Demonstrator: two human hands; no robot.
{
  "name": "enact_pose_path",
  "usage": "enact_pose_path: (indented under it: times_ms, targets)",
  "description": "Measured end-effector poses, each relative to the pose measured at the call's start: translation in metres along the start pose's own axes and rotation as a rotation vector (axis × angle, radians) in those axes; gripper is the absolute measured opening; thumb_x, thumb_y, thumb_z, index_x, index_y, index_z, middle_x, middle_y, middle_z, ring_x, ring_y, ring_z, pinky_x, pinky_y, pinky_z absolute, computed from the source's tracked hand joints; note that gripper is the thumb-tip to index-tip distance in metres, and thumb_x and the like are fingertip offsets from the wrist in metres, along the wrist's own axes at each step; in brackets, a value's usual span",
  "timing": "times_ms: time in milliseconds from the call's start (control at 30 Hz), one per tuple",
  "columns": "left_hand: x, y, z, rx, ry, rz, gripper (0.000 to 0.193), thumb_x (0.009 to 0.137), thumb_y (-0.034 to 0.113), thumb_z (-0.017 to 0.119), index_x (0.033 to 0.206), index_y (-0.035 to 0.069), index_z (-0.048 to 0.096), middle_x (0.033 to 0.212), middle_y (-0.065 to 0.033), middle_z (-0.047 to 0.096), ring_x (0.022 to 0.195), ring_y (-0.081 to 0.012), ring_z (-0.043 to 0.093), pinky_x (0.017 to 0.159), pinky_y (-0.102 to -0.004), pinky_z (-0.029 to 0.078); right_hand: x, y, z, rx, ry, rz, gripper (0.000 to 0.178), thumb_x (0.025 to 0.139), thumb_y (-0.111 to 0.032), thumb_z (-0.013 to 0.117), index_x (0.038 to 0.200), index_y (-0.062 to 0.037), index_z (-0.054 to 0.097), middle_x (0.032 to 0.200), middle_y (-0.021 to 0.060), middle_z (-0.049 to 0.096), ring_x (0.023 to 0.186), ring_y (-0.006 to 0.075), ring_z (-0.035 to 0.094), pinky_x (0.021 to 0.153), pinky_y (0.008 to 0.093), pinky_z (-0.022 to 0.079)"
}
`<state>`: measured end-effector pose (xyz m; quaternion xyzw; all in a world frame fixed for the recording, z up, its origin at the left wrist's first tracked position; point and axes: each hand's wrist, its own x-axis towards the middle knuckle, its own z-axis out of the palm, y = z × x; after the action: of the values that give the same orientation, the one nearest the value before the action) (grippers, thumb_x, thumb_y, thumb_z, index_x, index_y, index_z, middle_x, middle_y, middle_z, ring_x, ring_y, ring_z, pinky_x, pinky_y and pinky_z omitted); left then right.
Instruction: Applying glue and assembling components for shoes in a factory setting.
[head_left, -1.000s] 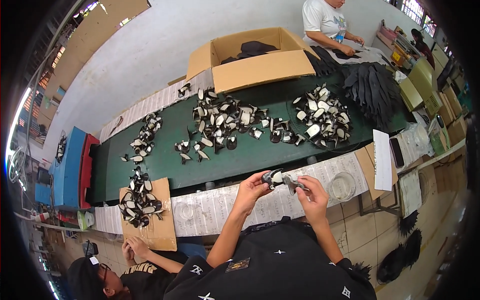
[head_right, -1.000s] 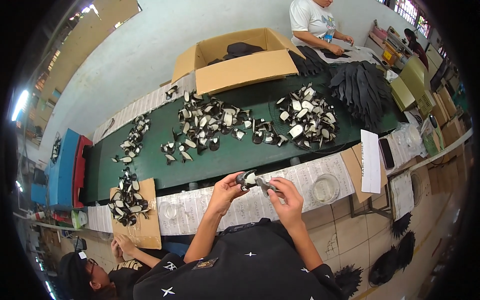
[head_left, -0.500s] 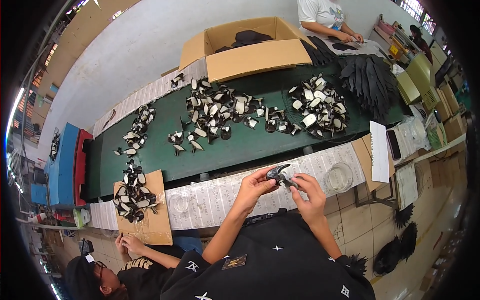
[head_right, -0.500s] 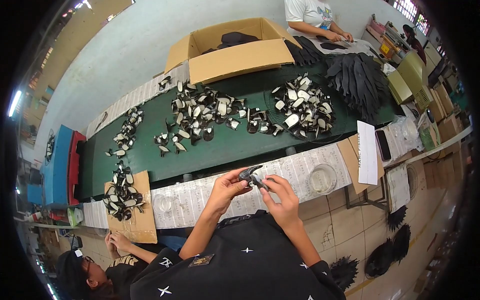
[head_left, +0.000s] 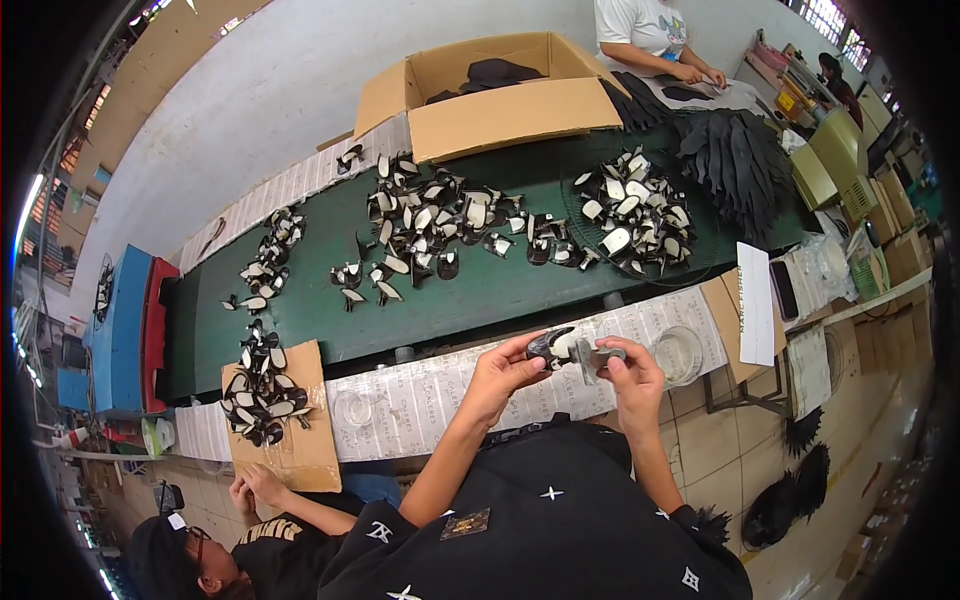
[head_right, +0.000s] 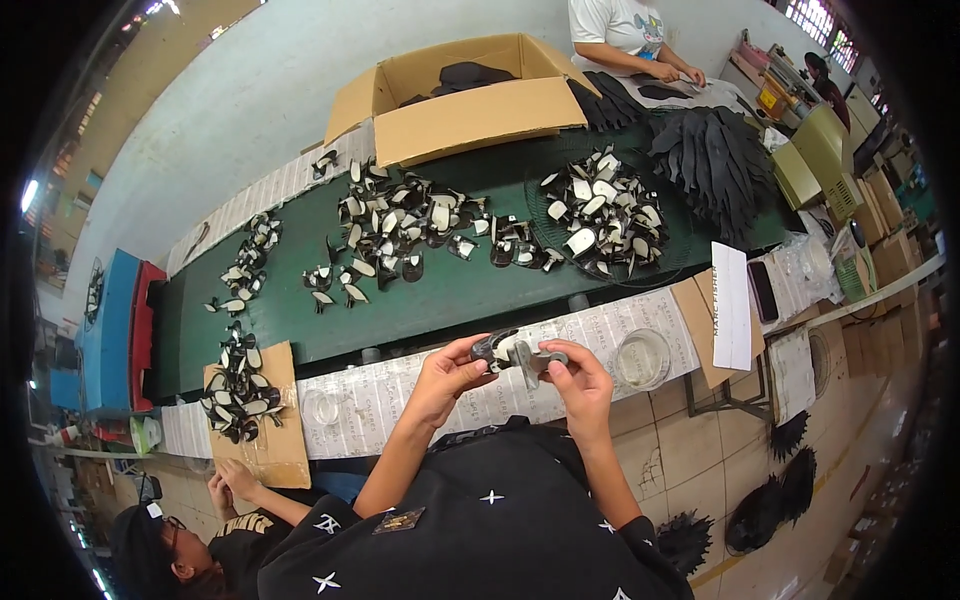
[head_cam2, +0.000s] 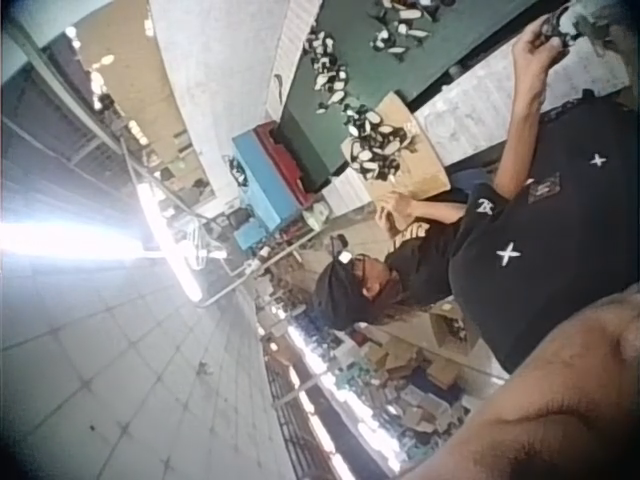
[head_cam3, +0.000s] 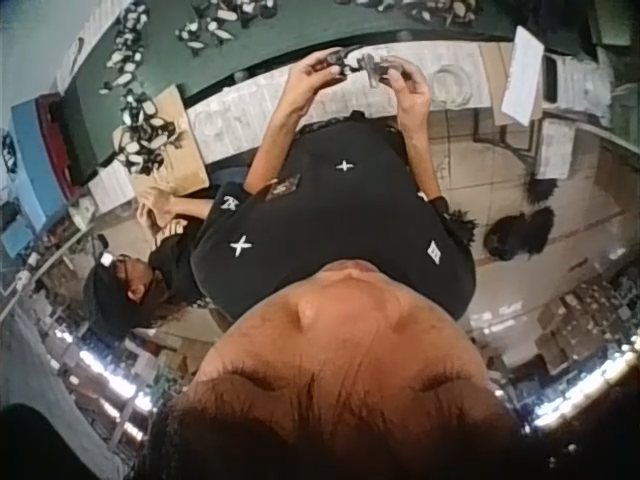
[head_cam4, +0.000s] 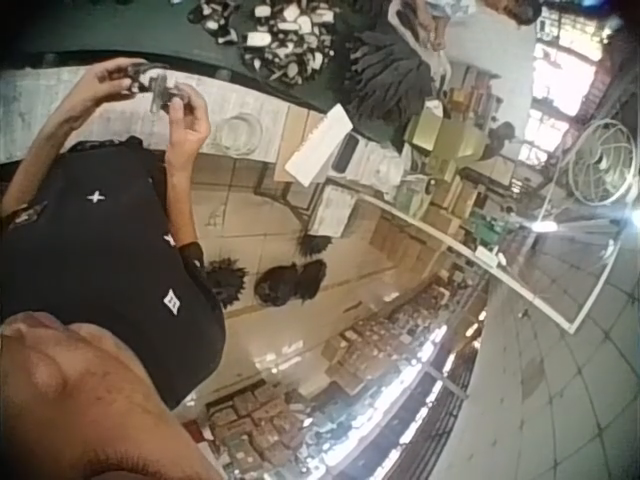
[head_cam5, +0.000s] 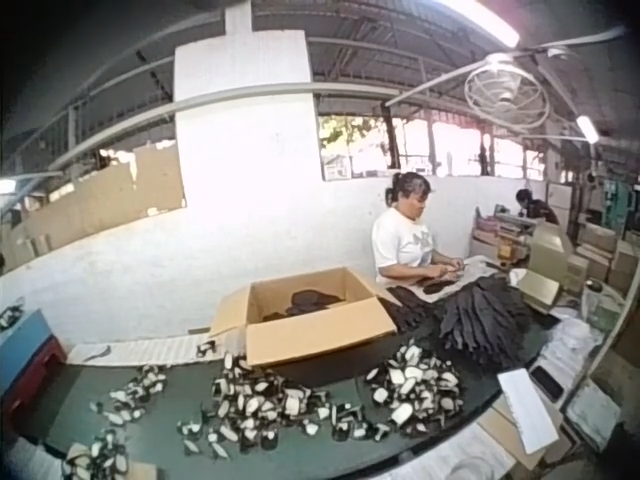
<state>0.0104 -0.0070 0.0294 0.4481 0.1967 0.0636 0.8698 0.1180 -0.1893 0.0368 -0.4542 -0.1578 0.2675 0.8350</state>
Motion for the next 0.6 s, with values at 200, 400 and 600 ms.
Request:
enact_pose_path:
  times_ms: [200, 400, 600]
  targets:
    - [0.001, 0.003, -0.002, 0.062, 0.002, 0.011, 0.041, 0.087, 0.006, 0.065, 0.127, 0.001, 0.055, 0.113, -0.0080, 0.063, 0.100, -0.0151, 0.062, 0.088, -0.0306, 0.054, 0.008, -0.016, 0.019, -0.694, -0.056, -0.305, 0.023, 0.084, 0.003, 0.065, 0.107, 0.0034, 0.063, 0.113, 0.0141, 0.061, 0.097, 0.0194, 0.063, 0.079, 0.0290, 0.056]
    - [0.003, 0.001, -0.002, 0.067, 0.016, 0.026, 0.041, 0.086, 0.006, 0.066, 0.126, 0.000, 0.055, 0.113, -0.0091, 0.063, 0.098, -0.0150, 0.062, 0.088, -0.0298, 0.054, 0.011, -0.021, 0.028, -0.940, -0.172, -0.389, 0.025, 0.080, 0.003, 0.068, 0.105, 0.0004, 0.065, 0.110, 0.0141, 0.062, 0.097, 0.0223, 0.064, 0.078, 0.0297, 0.055]
    - [0.003, -0.003, -0.004, 0.108, 0.011, 0.050, 0.040, 0.086, 0.004, 0.066, 0.124, 0.000, 0.057, 0.111, -0.0092, 0.064, 0.098, -0.0143, 0.062, 0.087, -0.0284, 0.053, 0.011, -0.014, 0.028, -1.006, -0.135, -0.466, 0.027, 0.078, 0.003, 0.069, 0.105, 0.0002, 0.065, 0.108, 0.0146, 0.062, 0.095, 0.0277, 0.064, 0.080, 0.0338, 0.053]
